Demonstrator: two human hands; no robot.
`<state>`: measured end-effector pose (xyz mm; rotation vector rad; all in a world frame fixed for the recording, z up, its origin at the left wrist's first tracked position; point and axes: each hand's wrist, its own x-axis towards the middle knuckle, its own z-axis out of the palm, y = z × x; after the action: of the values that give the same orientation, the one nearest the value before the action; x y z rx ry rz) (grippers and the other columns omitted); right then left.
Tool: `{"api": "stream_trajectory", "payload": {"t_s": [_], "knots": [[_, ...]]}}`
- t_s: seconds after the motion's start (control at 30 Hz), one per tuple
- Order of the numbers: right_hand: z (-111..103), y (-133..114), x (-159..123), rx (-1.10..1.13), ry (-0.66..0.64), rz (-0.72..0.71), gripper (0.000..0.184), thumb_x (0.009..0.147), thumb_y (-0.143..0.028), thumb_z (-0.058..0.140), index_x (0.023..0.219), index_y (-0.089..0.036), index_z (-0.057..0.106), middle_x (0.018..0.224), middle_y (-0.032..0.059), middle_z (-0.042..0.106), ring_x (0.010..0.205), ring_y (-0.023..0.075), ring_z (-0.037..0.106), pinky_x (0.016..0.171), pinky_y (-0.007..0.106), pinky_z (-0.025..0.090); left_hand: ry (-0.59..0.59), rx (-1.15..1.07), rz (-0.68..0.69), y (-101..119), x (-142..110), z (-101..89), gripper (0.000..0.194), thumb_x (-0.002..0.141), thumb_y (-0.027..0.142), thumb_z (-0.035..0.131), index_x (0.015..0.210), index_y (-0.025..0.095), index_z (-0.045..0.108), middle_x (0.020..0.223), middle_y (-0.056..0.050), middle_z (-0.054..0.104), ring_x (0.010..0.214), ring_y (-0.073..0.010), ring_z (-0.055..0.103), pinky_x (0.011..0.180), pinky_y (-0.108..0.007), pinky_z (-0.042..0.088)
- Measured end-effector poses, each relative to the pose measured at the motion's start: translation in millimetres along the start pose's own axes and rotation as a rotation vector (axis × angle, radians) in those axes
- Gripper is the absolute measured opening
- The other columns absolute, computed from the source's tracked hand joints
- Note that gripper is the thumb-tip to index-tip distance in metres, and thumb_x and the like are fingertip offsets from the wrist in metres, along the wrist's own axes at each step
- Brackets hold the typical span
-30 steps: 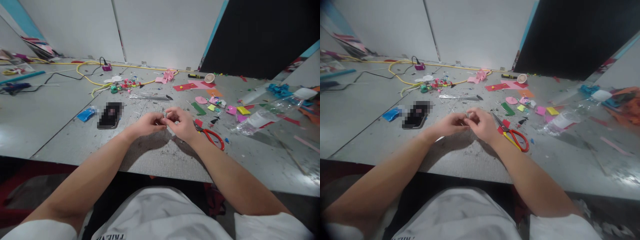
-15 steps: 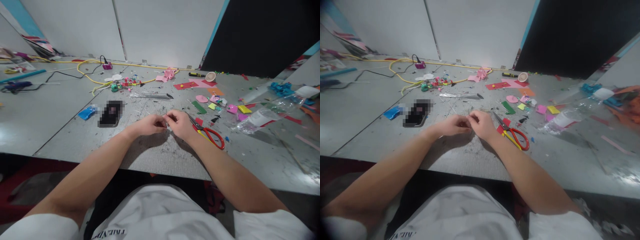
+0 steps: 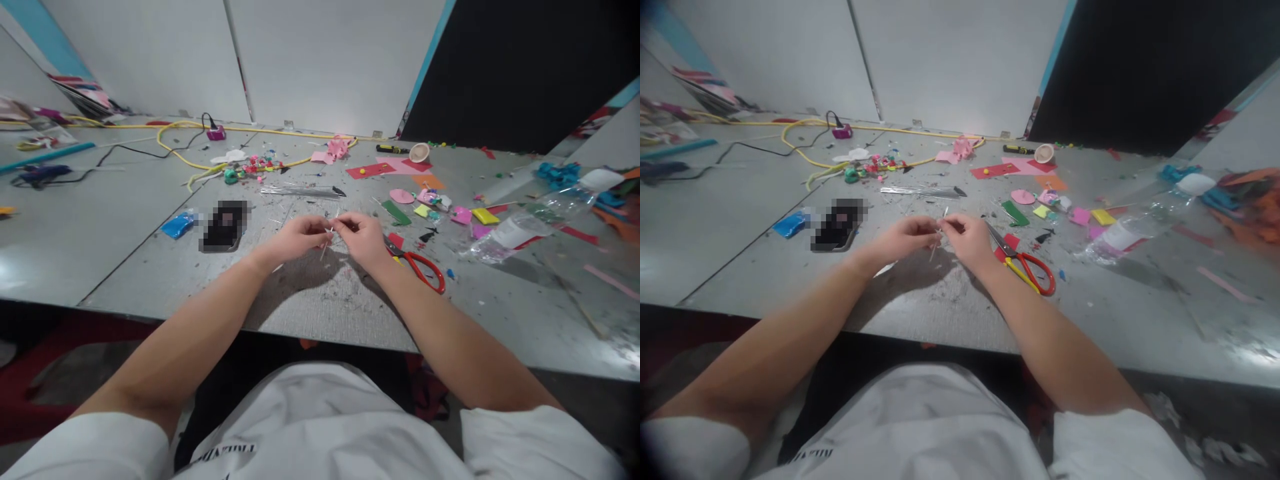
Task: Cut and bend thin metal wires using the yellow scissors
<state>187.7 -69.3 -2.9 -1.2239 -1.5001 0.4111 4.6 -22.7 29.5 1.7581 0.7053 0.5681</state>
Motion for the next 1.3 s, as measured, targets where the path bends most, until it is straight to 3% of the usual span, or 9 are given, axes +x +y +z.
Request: {"api": "stream_trajectory", "payload": {"t_s": [0.27, 0.43, 0.53, 0.73, 0.97, 1.07, 1.17, 1.23, 1.3], "knots": [[-12, 23, 7, -0.474, -0.508, -0.234, 0.031, 0.086, -0.036, 0.08, 0.112, -0.018, 0.077, 0.116, 0.0123, 0.071, 0.112, 0.0284, 0.062, 0.101, 0.041, 0.046, 0.493, -0.331, -0.116, 3, 6, -20.7, 0.01, 0.083, 0.022, 0.071, 0.084, 0.017, 0.063, 0.072, -0.001, 0.063, 0.064, -0.0103, 0.061, 0.062, -0.023, 0.051], [17, 25, 30, -0.562, -0.601, -0.123, 0.009, 0.088, -0.024, 0.076, 0.082, -0.018, 0.077, 0.092, 0.0081, 0.072, 0.092, 0.0219, 0.064, 0.088, 0.034, 0.046, 0.578, -0.444, -0.128, 2, 7, -24.4, 0.011, 0.083, 0.02, 0.071, 0.083, 0.018, 0.06, 0.072, 0.0, 0.063, 0.062, -0.009, 0.06, 0.059, -0.021, 0.05], [35, 26, 57, -0.589, -0.61, -0.021, 0.009, 0.085, -0.022, 0.077, 0.077, -0.018, 0.076, 0.085, 0.0067, 0.073, 0.081, 0.0195, 0.063, 0.077, 0.03, 0.044, 0.568, -0.419, -0.125, 3, 7, -21.3, 0.012, 0.082, 0.021, 0.072, 0.084, 0.018, 0.061, 0.07, 0.001, 0.062, 0.061, -0.0088, 0.058, 0.058, -0.021, 0.049], [63, 40, 112, -0.698, -0.589, 0.06, 0.008, 0.087, -0.021, 0.074, 0.086, -0.016, 0.08, 0.091, 0.01, 0.078, 0.087, 0.0208, 0.066, 0.08, 0.029, 0.043, 0.489, -0.36, -0.251, 4, 5, -17.4, 0.009, 0.085, 0.017, 0.068, 0.08, 0.017, 0.061, 0.068, 0.0, 0.063, 0.059, -0.0089, 0.058, 0.058, -0.021, 0.048], [75, 45, 126, -0.705, -0.515, 0.074, 0.017, 0.092, -0.026, 0.069, 0.094, -0.014, 0.08, 0.099, 0.0136, 0.079, 0.093, 0.022, 0.068, 0.084, 0.029, 0.045, 0.2, -0.183, -0.35, 1, -2, -14.5, 0.016, 0.081, 0.006, 0.063, 0.069, 0.016, 0.062, 0.058, 0.001, 0.06, 0.053, -0.0093, 0.055, 0.057, -0.022, 0.047], [57, 42, 121, -0.639, -0.408, 0.09, 0.023, 0.097, -0.029, 0.062, 0.098, -0.013, 0.078, 0.098, 0.0117, 0.079, 0.088, 0.0205, 0.068, 0.08, 0.03, 0.046, 0.148, -0.064, -0.365, -3, -3, -13.9, 0.015, 0.079, 0.01, 0.065, 0.066, 0.016, 0.064, 0.058, 0.0, 0.062, 0.056, -0.0115, 0.057, 0.06, -0.024, 0.05], [20, 15, 114, -0.463, -0.157, 0.081, 0.015, 0.092, -0.023, 0.064, 0.088, -0.014, 0.075, 0.089, 0.0095, 0.077, 0.082, 0.0201, 0.067, 0.077, 0.032, 0.048, 0.16, 0.032, -0.363, -7, -1, -16.2, 0.008, 0.077, 0.014, 0.069, 0.069, 0.016, 0.068, 0.061, -0.002, 0.065, 0.057, -0.0141, 0.06, 0.059, -0.026, 0.05], [-9, -28, 104, -0.334, -0.03, -0.035, 0.015, 0.093, -0.028, 0.064, 0.086, -0.017, 0.072, 0.079, 0.0061, 0.072, 0.074, 0.0197, 0.065, 0.071, 0.034, 0.048, 0.119, 0.11, -0.347, -11, -1, -17.2, 0.003, 0.074, 0.017, 0.071, 0.071, 0.016, 0.071, 0.059, -0.002, 0.066, 0.055, -0.0144, 0.059, 0.057, -0.026, 0.048], [-38, -88, 82, -0.259, -0.031, -0.174, 0.018, 0.096, -0.035, 0.064, 0.087, -0.022, 0.072, 0.076, 0.0041, 0.07, 0.069, 0.0194, 0.063, 0.068, 0.035, 0.049, 0.02, 0.167, -0.31, -14, -2, -15.5, 0.004, 0.071, 0.017, 0.073, 0.073, 0.016, 0.075, 0.057, -0.002, 0.067, 0.053, -0.0151, 0.059, 0.054, -0.025, 0.046]]}}
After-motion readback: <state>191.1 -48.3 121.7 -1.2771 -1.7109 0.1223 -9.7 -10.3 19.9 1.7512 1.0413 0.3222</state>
